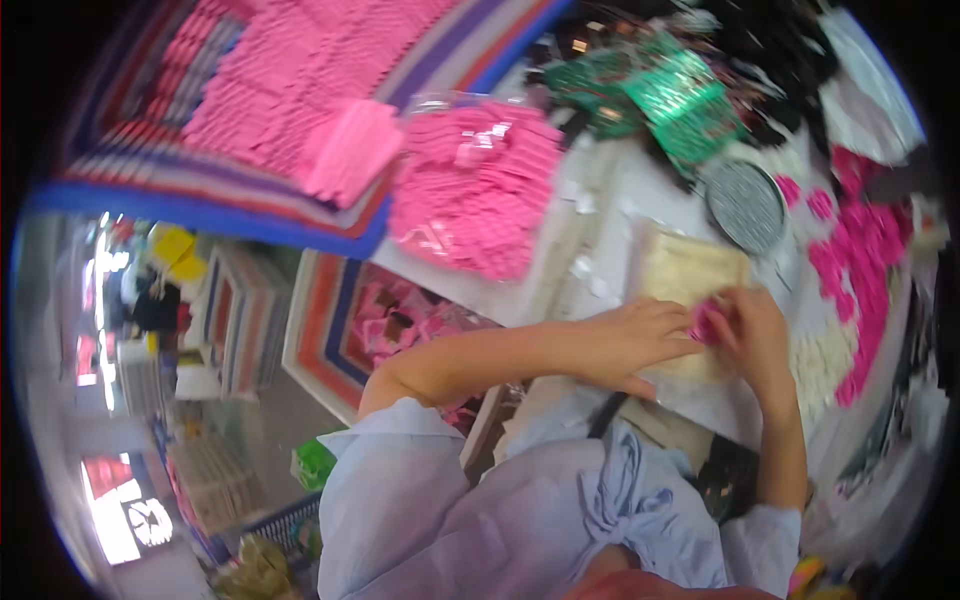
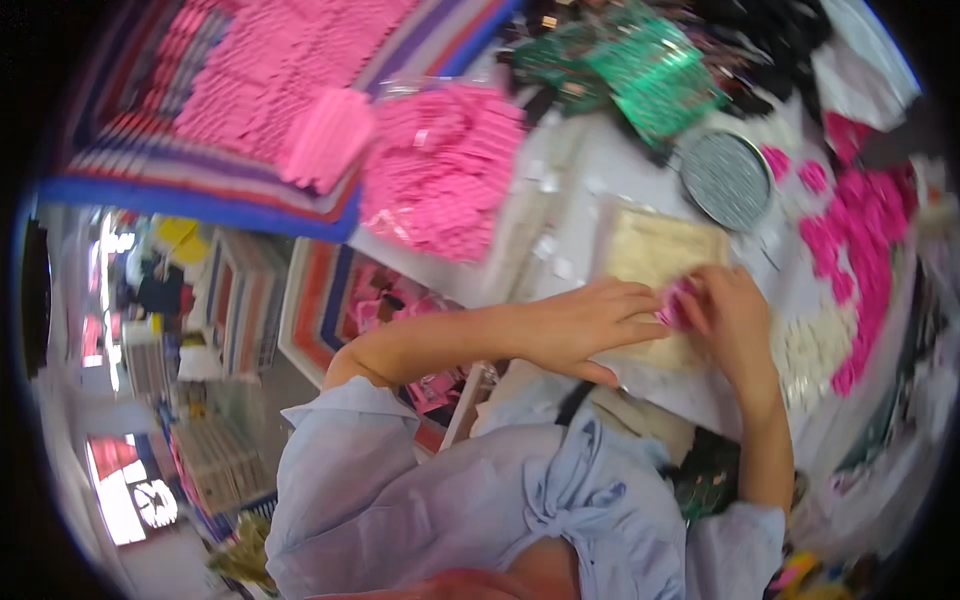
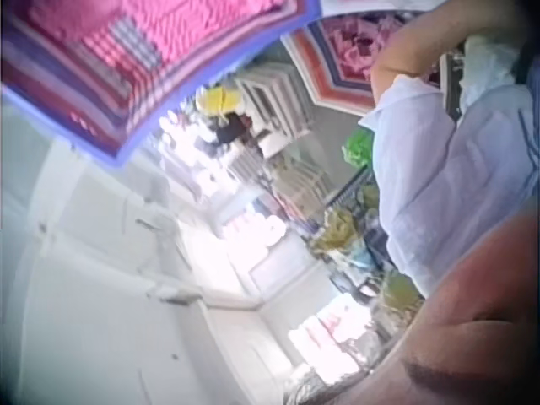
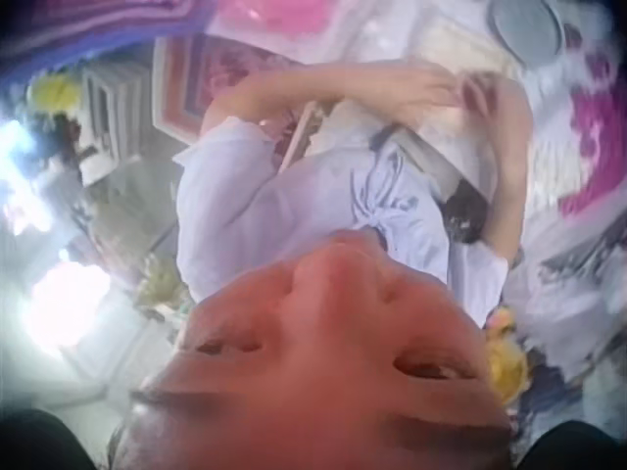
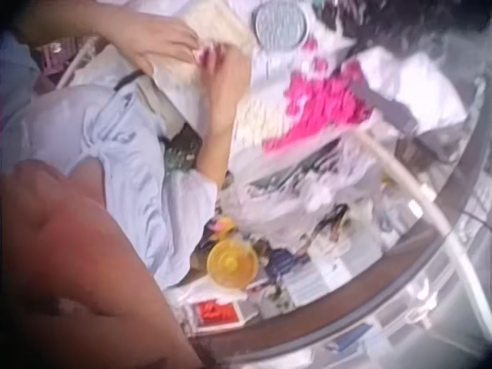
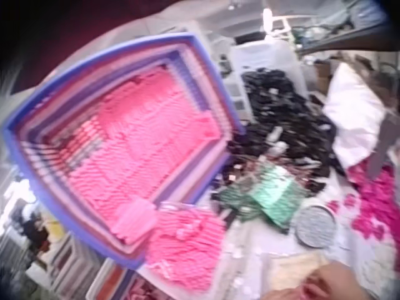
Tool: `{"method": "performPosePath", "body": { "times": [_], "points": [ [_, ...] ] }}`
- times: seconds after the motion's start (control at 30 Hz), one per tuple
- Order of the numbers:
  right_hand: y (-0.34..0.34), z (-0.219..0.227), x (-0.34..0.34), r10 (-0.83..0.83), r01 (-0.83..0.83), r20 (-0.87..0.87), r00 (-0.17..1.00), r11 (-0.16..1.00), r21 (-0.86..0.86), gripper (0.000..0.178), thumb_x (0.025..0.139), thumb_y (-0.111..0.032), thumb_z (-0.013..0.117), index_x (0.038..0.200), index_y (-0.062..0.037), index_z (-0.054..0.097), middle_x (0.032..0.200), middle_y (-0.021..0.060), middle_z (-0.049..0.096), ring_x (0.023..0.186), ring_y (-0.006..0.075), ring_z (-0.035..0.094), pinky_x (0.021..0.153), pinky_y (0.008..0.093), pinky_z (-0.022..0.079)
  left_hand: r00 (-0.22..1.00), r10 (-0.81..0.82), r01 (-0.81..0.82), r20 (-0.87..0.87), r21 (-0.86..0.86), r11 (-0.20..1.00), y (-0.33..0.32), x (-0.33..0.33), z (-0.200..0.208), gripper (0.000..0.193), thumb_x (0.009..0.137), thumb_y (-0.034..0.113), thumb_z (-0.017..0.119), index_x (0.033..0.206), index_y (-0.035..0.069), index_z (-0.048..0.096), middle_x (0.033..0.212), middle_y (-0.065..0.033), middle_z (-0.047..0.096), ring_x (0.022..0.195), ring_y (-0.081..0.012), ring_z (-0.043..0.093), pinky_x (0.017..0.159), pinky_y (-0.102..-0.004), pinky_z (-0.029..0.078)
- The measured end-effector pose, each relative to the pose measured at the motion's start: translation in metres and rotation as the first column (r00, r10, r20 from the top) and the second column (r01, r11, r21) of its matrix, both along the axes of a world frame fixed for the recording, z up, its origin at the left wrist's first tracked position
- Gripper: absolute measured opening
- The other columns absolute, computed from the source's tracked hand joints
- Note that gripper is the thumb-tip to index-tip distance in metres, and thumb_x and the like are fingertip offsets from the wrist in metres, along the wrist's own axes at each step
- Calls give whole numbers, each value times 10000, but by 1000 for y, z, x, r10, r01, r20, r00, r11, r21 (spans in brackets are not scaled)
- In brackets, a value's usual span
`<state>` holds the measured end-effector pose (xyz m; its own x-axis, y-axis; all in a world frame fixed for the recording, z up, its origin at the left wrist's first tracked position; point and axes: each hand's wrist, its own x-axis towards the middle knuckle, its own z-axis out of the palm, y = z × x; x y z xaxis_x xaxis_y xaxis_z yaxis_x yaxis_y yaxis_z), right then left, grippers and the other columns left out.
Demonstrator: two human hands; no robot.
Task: Assembling components of a pink toy electronic device at a factory workbench.
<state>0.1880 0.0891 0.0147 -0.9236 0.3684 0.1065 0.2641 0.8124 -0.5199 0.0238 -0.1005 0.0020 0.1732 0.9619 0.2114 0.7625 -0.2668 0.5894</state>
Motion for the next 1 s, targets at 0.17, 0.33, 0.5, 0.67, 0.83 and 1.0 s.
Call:
{"method": "performPosePath", "body": {
  "times": [0.17, 0.33, 0.5, 0.67, 0.83, 1.0],
  "points": [
    [8, -1, 36, -114, 90, -164, 980, 985, -148, 206, 814, -12, 708, 1015, -16, 664, 772, 94, 566, 672, 225, 559, 614, 338, 444, 726, 670, -639, -155, 206, 741, -2, -167, 105, 591, 823, 322, 780, 1271, -10, 583, 1324, -196, 583, 1227, -368, 559, 1033, -446, 454],
    [16, -10, 66, -94, 76, -85, 992, 978, -195, 158, 829, 26, 662, 986, 11, 662, 774, 74, 550, 668, 158, 522, 620, 292, 428, 120, 788, -993, -604, -82, 88, -136, -401, 134, 1419, 571, 632, 897, 1585, -21, 150, 1622, -293, 192, 1512, -409, 204, 1206, -476, 263],
    [22, -11, 78, -50, 34, -137, 989, 992, -119, 153, 812, 1, 684, 964, 3, 673, 777, 111, 587, 676, 239, 559, 633, 341, 449, 99, 995, -668, -31, -743, 44, -160, -406, 138, 1059, 696, 443, 888, 1506, 17, 355, 1481, -159, 470, 1355, -288, 452, 1098, -456, 405],
    [26, 1, 71, -10, 5, -90, 996, 998, -64, 129, 808, -75, 706, 932, -40, 690, 786, 118, 627, 754, 319, 613, 674, 417, 475, 249, 969, -560, -4, -816, 141, -183, -464, 95, 668, 829, 312, 811, 1373, 26, 550, 1262, -126, 653, 1185, -237, 600, 1034, -378, 476],
    [33, -7, 84, 10, -17, -115, 993, 998, -60, 131, 819, -107, 706, 942, -62, 700, 795, 92, 642, 754, 284, 624, 669, 397, 498, 316, 895, -864, 316, -294, 408, -226, -534, 139, 925, 920, 598, 594, 1594, 72, 242, 1617, -110, 318, 1468, -282, 316, 1228, -426, 181],
    [47, -9, 118, -235, 231, -46, 971, 970, -74, 148, 853, -204, 689, 943, -91, 719, 806, 101, 676, 780, 297, 654, 709, 421, 512, 365, 257, -646, 895, 45, 762, -99, -322, 196, 910, 903, 566, 616, 1574, 61, 266, 1503, -134, 391, 1368, -314, 363, 1143, -493, 295]
  ]
}}
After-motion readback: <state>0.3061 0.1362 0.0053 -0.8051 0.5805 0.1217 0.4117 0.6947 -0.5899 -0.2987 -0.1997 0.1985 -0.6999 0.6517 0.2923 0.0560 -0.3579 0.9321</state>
